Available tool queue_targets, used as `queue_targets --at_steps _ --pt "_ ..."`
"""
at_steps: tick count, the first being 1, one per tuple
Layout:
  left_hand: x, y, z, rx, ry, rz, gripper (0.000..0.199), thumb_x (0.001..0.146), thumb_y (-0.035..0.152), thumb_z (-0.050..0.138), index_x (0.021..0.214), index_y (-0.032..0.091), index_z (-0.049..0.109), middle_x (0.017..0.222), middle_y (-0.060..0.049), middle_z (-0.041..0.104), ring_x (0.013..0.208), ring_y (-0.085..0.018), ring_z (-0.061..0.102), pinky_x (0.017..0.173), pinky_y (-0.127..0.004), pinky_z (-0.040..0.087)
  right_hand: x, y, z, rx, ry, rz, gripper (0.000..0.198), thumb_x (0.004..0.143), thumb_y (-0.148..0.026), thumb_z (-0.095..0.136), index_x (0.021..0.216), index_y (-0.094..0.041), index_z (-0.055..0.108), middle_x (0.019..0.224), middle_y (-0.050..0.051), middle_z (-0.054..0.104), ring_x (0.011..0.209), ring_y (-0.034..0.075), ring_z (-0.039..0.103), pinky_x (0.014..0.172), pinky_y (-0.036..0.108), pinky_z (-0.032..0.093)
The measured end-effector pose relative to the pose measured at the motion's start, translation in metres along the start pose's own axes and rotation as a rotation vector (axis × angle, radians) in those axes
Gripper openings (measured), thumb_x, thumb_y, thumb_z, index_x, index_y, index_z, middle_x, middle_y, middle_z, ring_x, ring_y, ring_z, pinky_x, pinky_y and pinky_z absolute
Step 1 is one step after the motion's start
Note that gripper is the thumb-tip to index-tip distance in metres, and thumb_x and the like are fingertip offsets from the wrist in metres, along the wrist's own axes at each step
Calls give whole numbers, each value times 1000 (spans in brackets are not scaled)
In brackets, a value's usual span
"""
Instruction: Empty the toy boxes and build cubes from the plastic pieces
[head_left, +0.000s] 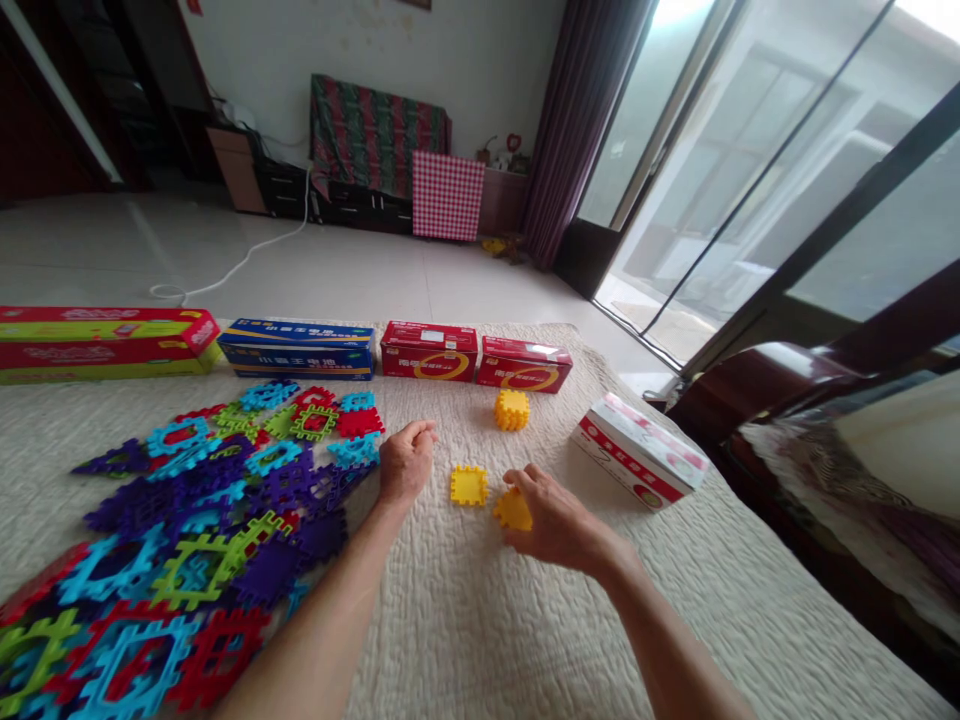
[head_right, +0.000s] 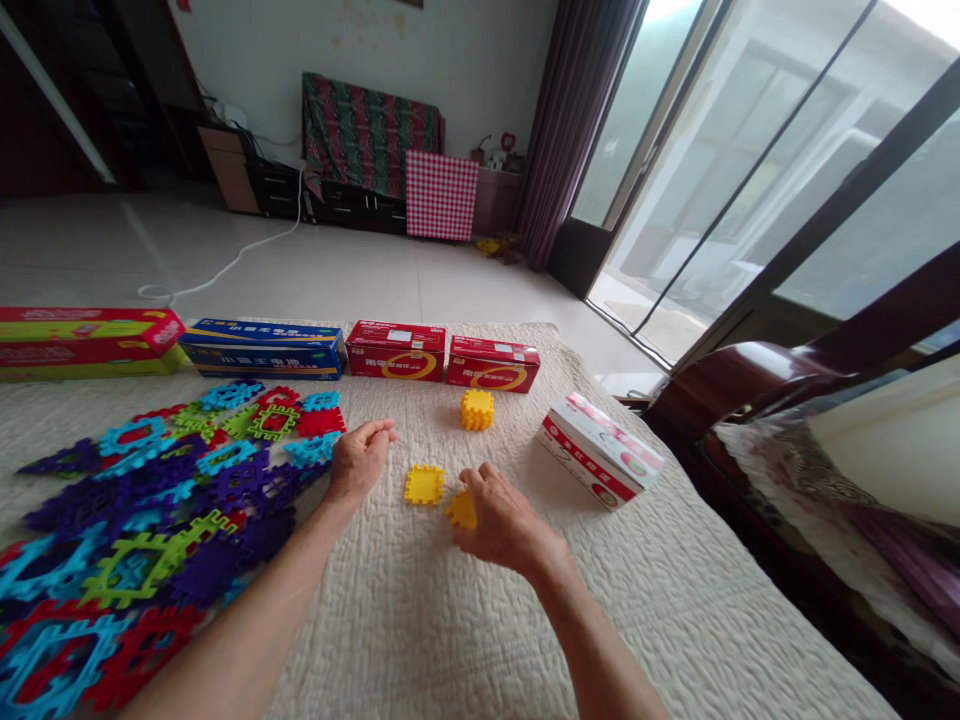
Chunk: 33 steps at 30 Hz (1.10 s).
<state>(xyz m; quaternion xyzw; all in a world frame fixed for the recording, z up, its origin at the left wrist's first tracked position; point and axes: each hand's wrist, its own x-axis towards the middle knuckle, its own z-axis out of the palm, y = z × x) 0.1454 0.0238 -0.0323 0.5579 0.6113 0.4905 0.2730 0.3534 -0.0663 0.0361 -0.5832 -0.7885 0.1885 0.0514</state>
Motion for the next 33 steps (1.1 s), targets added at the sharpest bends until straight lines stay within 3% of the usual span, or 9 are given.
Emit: queue_targets --at_steps 4,10,15,20,25,28,33 --pt "0 0 0 -3 -12 7 31 79 23 46 92 18 73 80 -4 76 72 -16 69 71 -25 51 16 17 -15 38 143 -81 58 71 -19 59 128 -20 46 116 11 53 98 22 57 90 40 48" --pt "-1 1 0 -5 -9 -1 31 80 23 45 92 17 73 80 -5 76 72 -17 68 70 -26 51 68 42 -42 6 328 -144 65 68 -8 52 131 -19 44 130 14 46 114 26 51 97 43 46" --pt "0 -1 0 -2 -13 -4 31 79 23 45 92 17 73 80 -4 76 71 -17 68 70 -27 51 97 52 -56 17 304 -212 72 65 -1 47 135 -21 42 132 13 45 121 26 47 101 45 43" --pt "1 -5 2 -19 -14 -5 30 79 24 47 92 18 73 79 -3 76 71 -17 68 71 -27 51 112 64 -54 22 278 -230 74 65 2 45 134 -24 42 132 10 47 121 23 48 100 45 44" --pt "0 -2 1 -11 -12 -6 29 80 23 47 92 18 73 79 -4 76 70 -16 68 68 -26 51 106 64 -51 -12 380 -268 74 62 3 46 131 -24 45 140 11 42 130 26 39 105 50 38" --pt "-1 0 0 -4 -3 1 29 79 23 47 90 18 73 79 -4 76 72 -17 69 67 -26 51 87 50 -47 28 423 -273 61 67 -1 48 123 -24 51 131 9 49 122 25 47 102 47 42" --pt "-1 2 -1 6 -1 19 30 79 21 46 90 18 73 79 -3 75 70 -16 68 70 -26 52 53 21 -19 165 152 -380 35 76 -15 58 111 -22 58 112 6 59 102 19 58 93 38 48"
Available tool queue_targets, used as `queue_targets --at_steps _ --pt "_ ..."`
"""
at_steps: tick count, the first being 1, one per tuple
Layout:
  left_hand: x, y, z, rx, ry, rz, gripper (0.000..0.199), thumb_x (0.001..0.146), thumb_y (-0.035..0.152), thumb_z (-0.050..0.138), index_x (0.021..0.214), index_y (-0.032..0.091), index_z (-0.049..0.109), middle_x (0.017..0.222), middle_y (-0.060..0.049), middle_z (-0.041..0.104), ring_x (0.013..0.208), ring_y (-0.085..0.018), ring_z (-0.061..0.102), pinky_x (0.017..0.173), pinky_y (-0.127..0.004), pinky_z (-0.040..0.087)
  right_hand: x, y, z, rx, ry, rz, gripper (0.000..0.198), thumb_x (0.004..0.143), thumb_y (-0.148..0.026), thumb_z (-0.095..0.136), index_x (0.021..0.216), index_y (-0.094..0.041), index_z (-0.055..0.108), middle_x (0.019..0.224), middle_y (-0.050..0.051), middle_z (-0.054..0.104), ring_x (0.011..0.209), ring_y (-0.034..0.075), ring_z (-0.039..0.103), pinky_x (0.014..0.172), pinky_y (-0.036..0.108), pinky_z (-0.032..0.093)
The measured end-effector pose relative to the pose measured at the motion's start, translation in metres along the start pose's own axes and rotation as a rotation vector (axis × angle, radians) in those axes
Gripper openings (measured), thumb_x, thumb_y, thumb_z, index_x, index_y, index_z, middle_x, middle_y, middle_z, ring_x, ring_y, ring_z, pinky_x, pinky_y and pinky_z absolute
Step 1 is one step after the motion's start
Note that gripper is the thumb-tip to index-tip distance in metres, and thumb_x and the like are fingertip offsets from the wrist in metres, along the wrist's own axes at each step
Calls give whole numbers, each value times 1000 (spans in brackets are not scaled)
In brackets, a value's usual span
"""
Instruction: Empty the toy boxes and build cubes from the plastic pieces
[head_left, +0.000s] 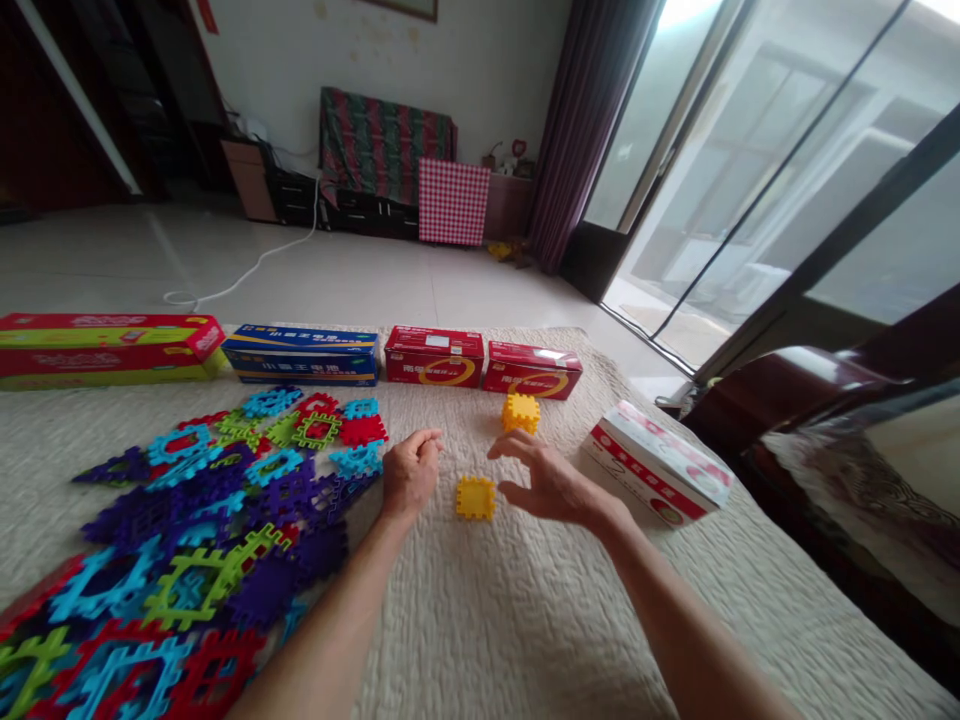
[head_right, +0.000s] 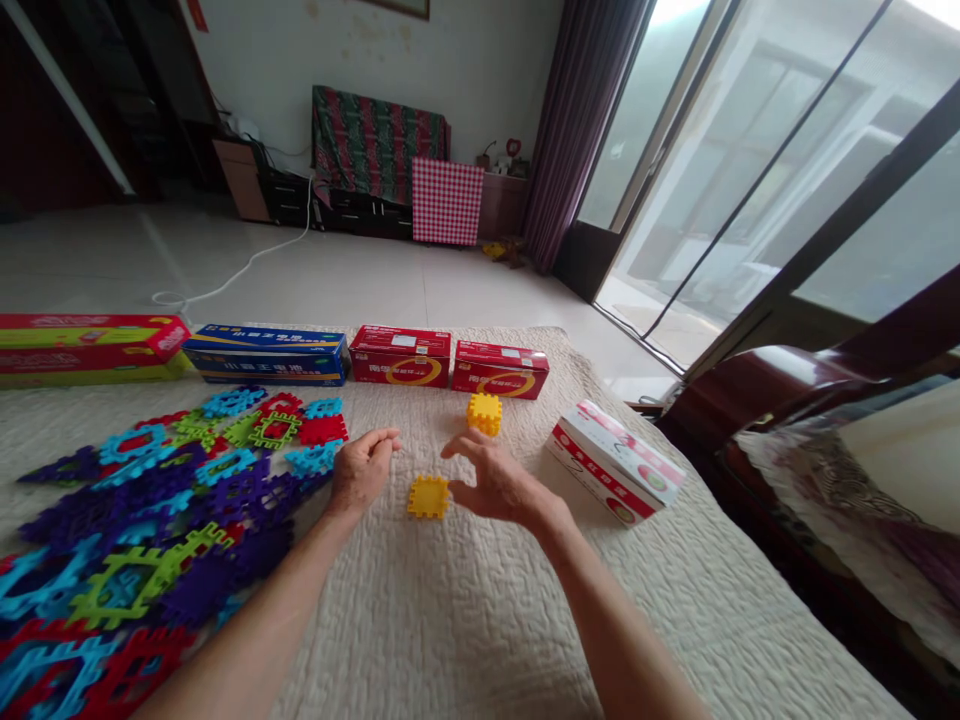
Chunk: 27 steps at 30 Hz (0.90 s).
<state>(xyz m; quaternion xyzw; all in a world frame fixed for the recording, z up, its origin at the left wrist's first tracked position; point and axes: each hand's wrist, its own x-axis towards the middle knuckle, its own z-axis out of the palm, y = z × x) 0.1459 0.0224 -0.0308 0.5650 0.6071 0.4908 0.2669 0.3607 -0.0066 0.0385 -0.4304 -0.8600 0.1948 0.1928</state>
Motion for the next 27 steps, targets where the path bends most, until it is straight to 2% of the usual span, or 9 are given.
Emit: queue_targets --at_steps 5,9,11,13,16,18,21,24,27 --pt "0 -1 0 -9 -7 -2 31 80 22 45 92 17 73 80 -4 75 70 -16 68 70 -25 51 -9 -16 30 -3 -87 -25 45 71 -20 67 115 -21 57 121 8 57 110 20 55 98 38 45" --pt "0 0 0 -3 -3 -6 31 80 21 45 92 17 73 79 -4 75 70 -16 68 71 -26 51 -10 -20 30 -32 -80 -61 28 80 -18 59 108 -22 60 117 7 60 111 19 54 100 37 43" --pt "0 0 0 -1 1 -6 31 80 21 45 92 17 73 78 -4 75 70 -16 68 70 -26 51 -10 -20 24 16 -69 -56 20 89 -20 50 106 -21 60 111 7 62 103 17 57 93 34 46" --pt "0 0 0 -4 3 -6 31 80 21 46 92 17 73 78 -4 75 70 -16 68 70 -26 51 -11 -19 19 50 -52 7 21 96 -23 39 101 -19 59 97 6 64 86 14 60 79 30 48" --pt "0 0 1 -11 -1 -9 30 79 22 46 92 17 73 78 -4 75 70 -16 68 71 -26 52 -12 -15 16 40 -28 123 30 99 -26 30 91 -18 58 76 1 61 64 11 54 63 25 43" --pt "0 -1 1 -18 -2 -15 30 79 22 46 91 17 73 78 -4 75 69 -16 68 70 -25 52 -12 -11 18 6 -15 167 30 99 -26 30 90 -18 58 73 0 59 63 11 54 62 25 42" --pt "0 -1 1 -23 -4 -17 31 79 23 46 91 17 73 78 -4 75 69 -16 68 69 -25 51 -13 -5 20 -76 44 198 23 95 -25 38 106 -17 58 91 6 63 79 15 59 74 31 46" --pt "1 0 0 -15 -7 -15 31 78 25 47 91 16 73 78 -5 75 70 -17 68 69 -26 51 -15 -2 20 -95 74 174 38 88 -30 55 123 -18 51 117 13 57 101 20 58 89 38 46" --pt "1 0 0 -9 -11 -17 31 78 25 47 92 16 73 79 -5 76 71 -18 68 69 -27 50 -15 -5 20 -107 2 165 44 79 -29 66 119 -19 54 117 11 57 103 21 57 92 39 46"
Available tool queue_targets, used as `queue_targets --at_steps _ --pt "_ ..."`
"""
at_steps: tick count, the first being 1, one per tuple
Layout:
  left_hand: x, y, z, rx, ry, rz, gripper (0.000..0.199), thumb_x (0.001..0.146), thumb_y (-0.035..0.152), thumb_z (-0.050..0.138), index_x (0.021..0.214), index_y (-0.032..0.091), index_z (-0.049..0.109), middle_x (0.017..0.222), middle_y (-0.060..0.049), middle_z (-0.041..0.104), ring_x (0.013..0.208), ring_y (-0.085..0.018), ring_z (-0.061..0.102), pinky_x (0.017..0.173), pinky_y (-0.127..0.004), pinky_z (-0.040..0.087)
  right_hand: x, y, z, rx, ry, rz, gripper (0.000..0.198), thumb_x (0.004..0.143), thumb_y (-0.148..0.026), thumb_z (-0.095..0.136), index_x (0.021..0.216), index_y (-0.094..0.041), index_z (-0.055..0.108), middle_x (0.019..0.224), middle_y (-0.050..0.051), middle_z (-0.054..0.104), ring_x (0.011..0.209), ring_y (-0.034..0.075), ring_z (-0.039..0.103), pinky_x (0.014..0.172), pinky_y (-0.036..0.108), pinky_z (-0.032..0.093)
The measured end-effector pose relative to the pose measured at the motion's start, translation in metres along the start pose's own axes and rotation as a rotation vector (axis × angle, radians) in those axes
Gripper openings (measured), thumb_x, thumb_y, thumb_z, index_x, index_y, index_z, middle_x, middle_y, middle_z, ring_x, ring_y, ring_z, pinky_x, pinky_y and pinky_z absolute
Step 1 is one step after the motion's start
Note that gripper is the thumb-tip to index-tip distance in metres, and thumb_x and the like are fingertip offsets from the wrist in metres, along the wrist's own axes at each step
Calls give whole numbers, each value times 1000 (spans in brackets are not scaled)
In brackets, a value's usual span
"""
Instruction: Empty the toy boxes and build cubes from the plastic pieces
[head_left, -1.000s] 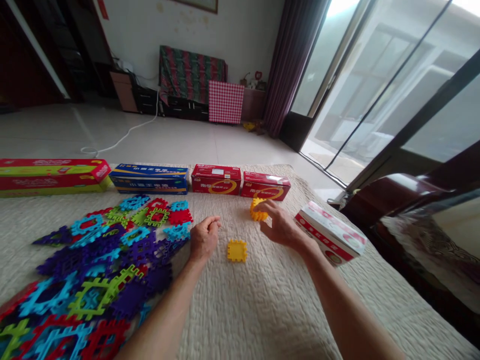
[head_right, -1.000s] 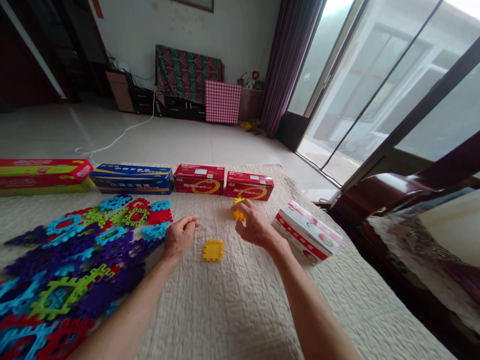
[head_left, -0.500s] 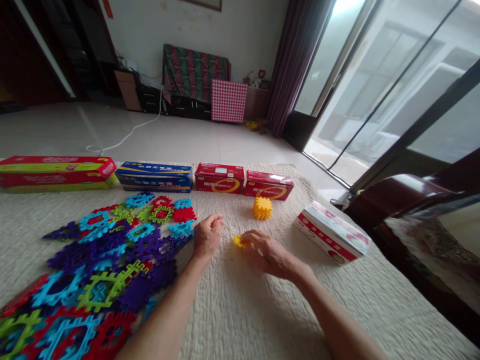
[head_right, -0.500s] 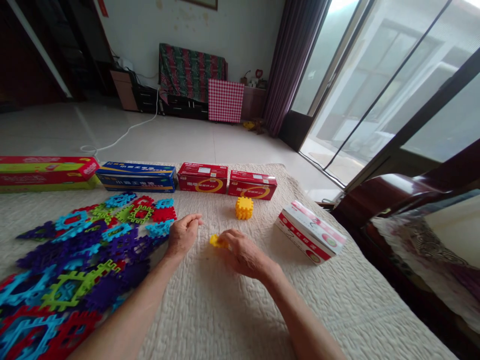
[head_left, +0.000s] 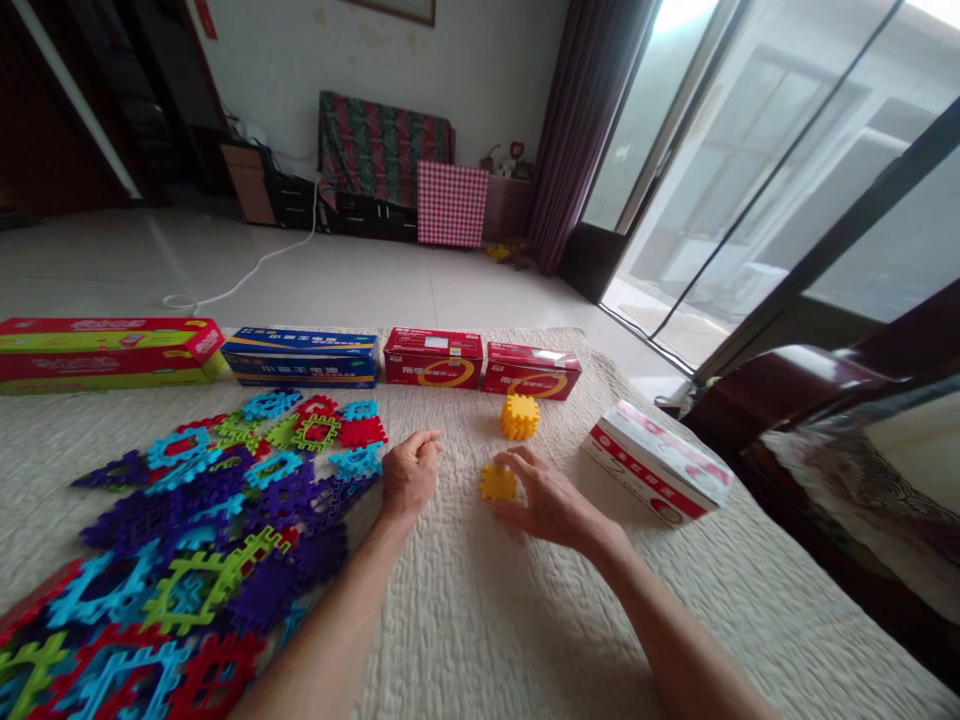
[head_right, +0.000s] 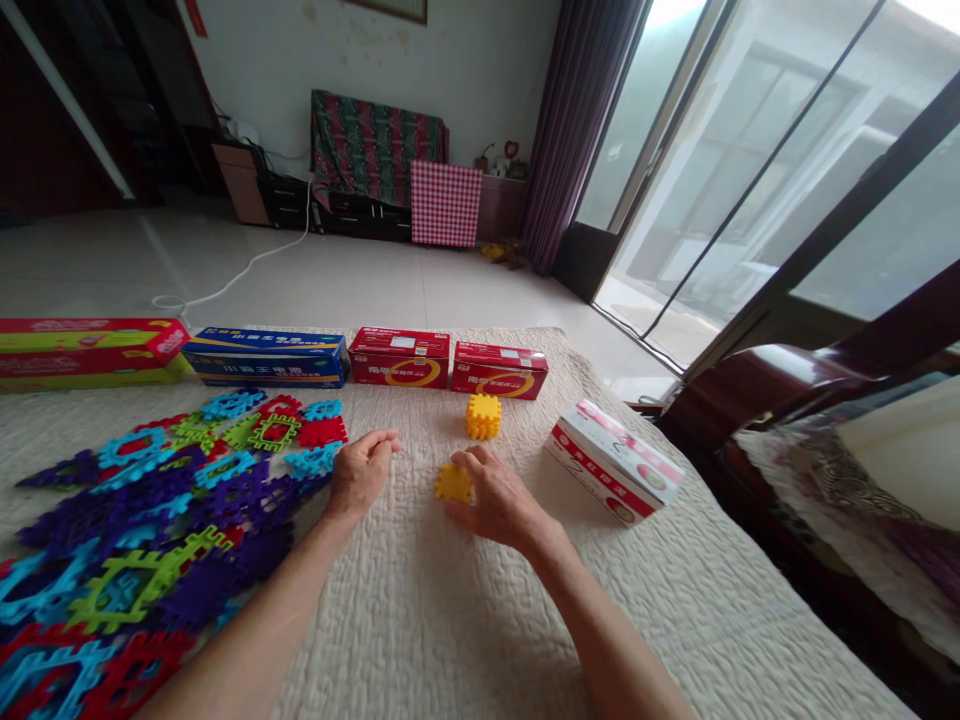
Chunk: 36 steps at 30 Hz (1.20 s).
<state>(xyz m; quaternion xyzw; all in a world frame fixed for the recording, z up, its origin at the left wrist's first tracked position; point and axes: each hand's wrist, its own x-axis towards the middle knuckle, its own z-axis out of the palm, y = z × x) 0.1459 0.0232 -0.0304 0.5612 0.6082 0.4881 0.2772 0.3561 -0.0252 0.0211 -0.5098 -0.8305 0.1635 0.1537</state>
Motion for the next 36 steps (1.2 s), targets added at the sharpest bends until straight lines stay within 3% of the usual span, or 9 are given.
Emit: queue_targets --at_steps 5,8,12,18,22,28,36 --pt "0 0 0 0 2 -17 31 78 24 47 91 17 73 79 -5 76 73 -18 68 70 -28 50 0 -4 0 -39 -23 -39 35 78 -24 65 112 -19 59 109 8 61 101 20 57 92 38 47" --pt "0 -1 0 0 -6 -23 30 79 25 48 92 17 73 80 -5 76 74 -18 69 72 -28 50 7 3 -9 -23 78 -95 37 84 -24 59 121 -20 54 119 10 58 108 20 56 96 38 46" --pt "0 -3 0 -3 -22 -43 29 81 22 47 93 18 73 80 -3 75 74 -17 68 72 -27 50 32 24 -33 -66 248 -116 41 86 -18 51 127 -20 51 131 14 51 119 24 52 101 44 44" --pt "1 -6 2 -13 -26 -56 28 82 19 47 94 19 72 81 -2 75 73 -15 68 72 -25 50 65 59 -45 -115 258 -84 47 82 -11 47 127 -20 53 129 15 54 119 28 53 100 50 45" --pt "1 -5 2 -16 -15 -46 28 81 17 47 93 19 72 80 -2 75 72 -15 68 72 -25 51 64 62 -38 -112 298 -138 52 78 -8 48 127 -24 52 131 11 52 123 26 50 103 50 43" --pt "1 -2 2 -15 -11 -25 28 81 15 48 93 16 73 79 -3 75 73 -15 68 71 -25 50 41 31 -20 -58 555 -153 38 82 -12 48 117 -23 57 124 10 57 114 23 56 97 44 47" --pt "-1 -1 3 -36 19 34 30 82 11 46 93 16 73 81 -5 75 73 -14 67 72 -24 51 23 0 46 116 467 -53 32 80 -14 42 105 -19 62 105 10 66 96 21 63 81 36 52"
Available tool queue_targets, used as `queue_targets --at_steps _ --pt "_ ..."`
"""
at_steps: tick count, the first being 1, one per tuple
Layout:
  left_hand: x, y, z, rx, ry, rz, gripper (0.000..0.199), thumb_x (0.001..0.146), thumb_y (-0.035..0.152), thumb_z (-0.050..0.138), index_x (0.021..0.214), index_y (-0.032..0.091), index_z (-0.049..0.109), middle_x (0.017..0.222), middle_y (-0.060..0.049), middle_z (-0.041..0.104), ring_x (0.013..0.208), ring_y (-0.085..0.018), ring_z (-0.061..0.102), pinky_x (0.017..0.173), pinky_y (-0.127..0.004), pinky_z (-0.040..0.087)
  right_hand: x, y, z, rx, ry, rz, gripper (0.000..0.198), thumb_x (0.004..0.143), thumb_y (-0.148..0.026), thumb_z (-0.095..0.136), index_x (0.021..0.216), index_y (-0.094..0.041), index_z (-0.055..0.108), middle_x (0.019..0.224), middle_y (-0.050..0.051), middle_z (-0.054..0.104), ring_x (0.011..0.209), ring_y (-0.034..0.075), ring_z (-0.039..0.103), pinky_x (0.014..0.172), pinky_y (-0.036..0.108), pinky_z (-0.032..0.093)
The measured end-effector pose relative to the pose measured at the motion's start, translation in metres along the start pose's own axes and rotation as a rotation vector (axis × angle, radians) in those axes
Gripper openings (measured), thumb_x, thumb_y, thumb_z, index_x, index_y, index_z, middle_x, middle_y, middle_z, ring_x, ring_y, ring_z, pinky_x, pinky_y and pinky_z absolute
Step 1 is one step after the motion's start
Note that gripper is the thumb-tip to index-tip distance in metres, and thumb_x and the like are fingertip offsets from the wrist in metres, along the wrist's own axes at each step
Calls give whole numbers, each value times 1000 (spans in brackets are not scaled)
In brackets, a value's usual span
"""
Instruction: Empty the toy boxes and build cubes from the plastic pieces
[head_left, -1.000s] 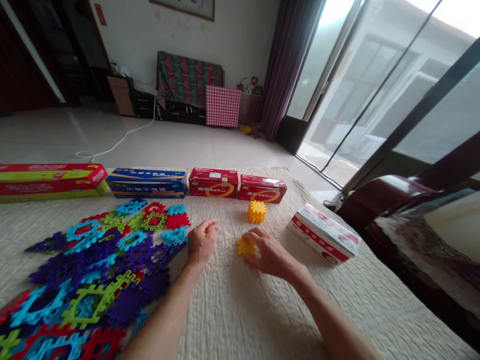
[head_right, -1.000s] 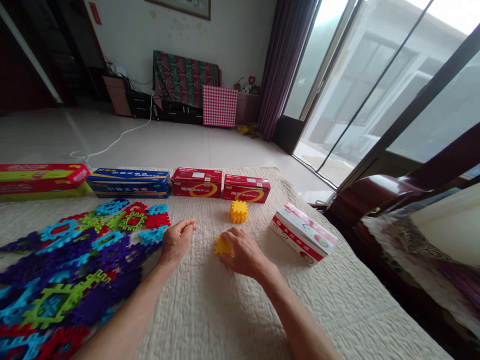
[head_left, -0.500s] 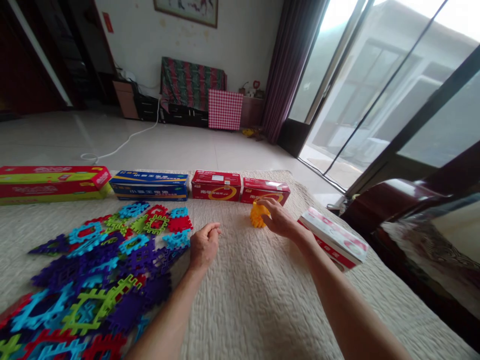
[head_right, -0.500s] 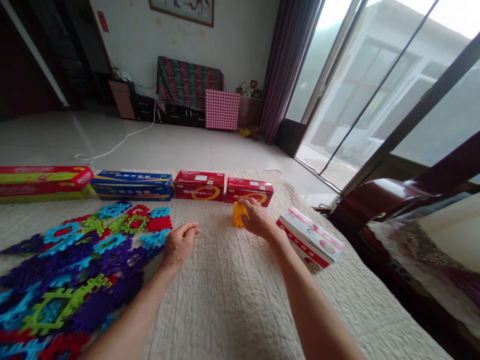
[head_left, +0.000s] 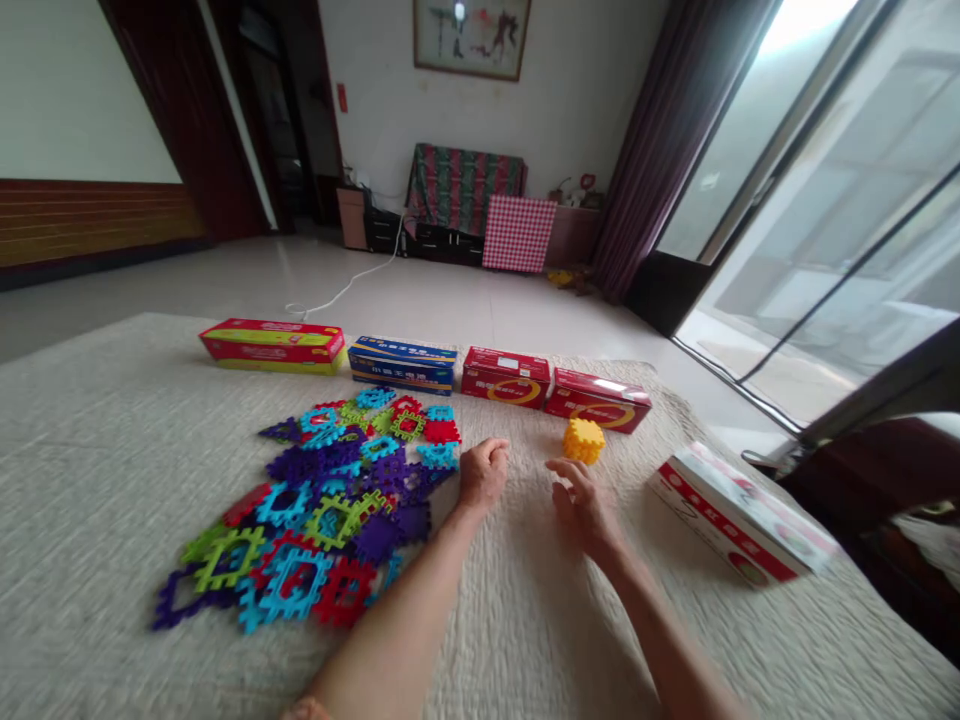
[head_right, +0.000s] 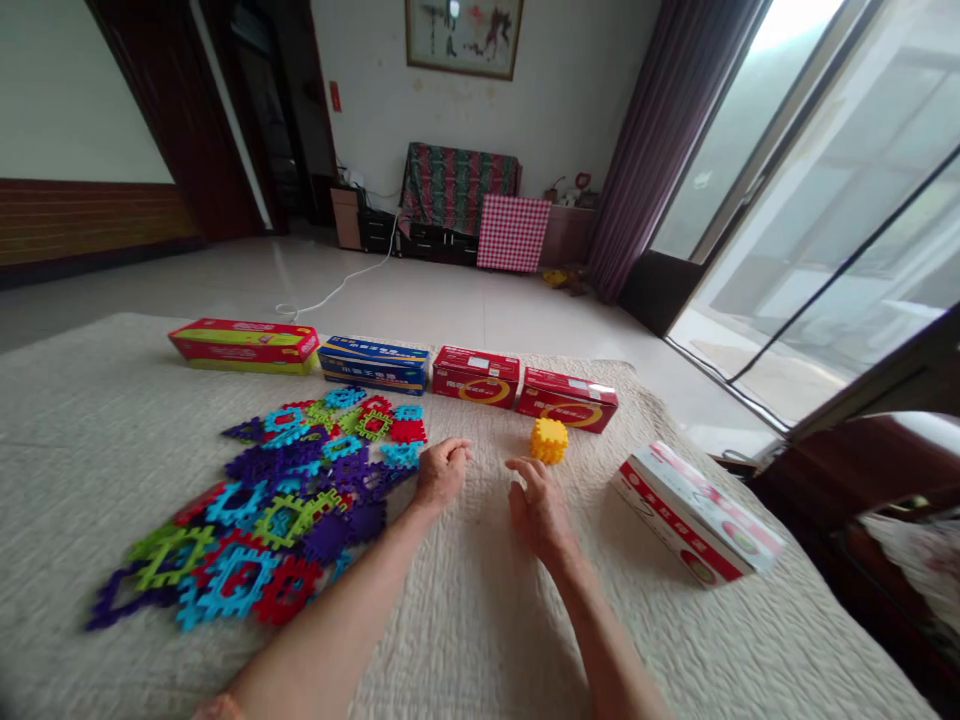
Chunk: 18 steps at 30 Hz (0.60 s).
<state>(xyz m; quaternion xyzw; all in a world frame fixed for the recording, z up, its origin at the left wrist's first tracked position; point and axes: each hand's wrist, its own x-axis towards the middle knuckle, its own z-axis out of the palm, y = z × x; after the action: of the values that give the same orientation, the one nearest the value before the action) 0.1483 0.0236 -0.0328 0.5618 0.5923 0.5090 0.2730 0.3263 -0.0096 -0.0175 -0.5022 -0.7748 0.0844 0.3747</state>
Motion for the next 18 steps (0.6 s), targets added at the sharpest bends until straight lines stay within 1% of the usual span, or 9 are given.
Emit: queue_targets --at_steps 2,5,9,12,15,18 --pt "0 0 -1 -8 -2 -1 31 82 10 45 94 15 73 81 -5 75 72 -14 67 71 -24 51 -6 -3 10 8 13 46 32 79 -15 42 103 -19 63 103 9 67 91 20 64 78 34 52" --pt "-2 -1 -2 34 -25 33 32 83 9 45 98 14 73 86 -6 76 78 -14 69 77 -24 52 -15 -9 18 2 25 94 32 79 -17 40 101 -17 64 100 10 67 87 20 65 79 33 52" --pt "-9 -4 -4 168 -106 122 36 83 7 43 102 15 72 98 -8 75 89 -15 69 84 -25 52 -27 -17 22 -22 18 61 31 80 -19 40 97 -17 65 107 12 66 96 22 64 87 36 51" --pt "-19 -5 -8 204 -141 174 36 80 5 45 99 17 73 100 -7 75 93 -17 68 87 -27 51 -32 -22 25 -49 24 31 31 81 -20 39 94 -17 67 109 12 66 100 23 62 92 37 48" --pt "-30 -6 -15 236 -183 236 35 76 3 47 96 18 74 98 -7 75 94 -18 67 91 -29 50 -33 -24 27 -61 39 52 31 81 -19 37 91 -16 67 107 12 67 97 23 63 92 37 48" --pt "-42 -6 -24 264 -204 286 36 75 2 47 95 17 73 97 -7 74 96 -18 66 93 -30 49 -35 -25 26 -52 59 104 31 80 -20 37 87 -17 67 104 10 68 95 22 63 90 35 48"
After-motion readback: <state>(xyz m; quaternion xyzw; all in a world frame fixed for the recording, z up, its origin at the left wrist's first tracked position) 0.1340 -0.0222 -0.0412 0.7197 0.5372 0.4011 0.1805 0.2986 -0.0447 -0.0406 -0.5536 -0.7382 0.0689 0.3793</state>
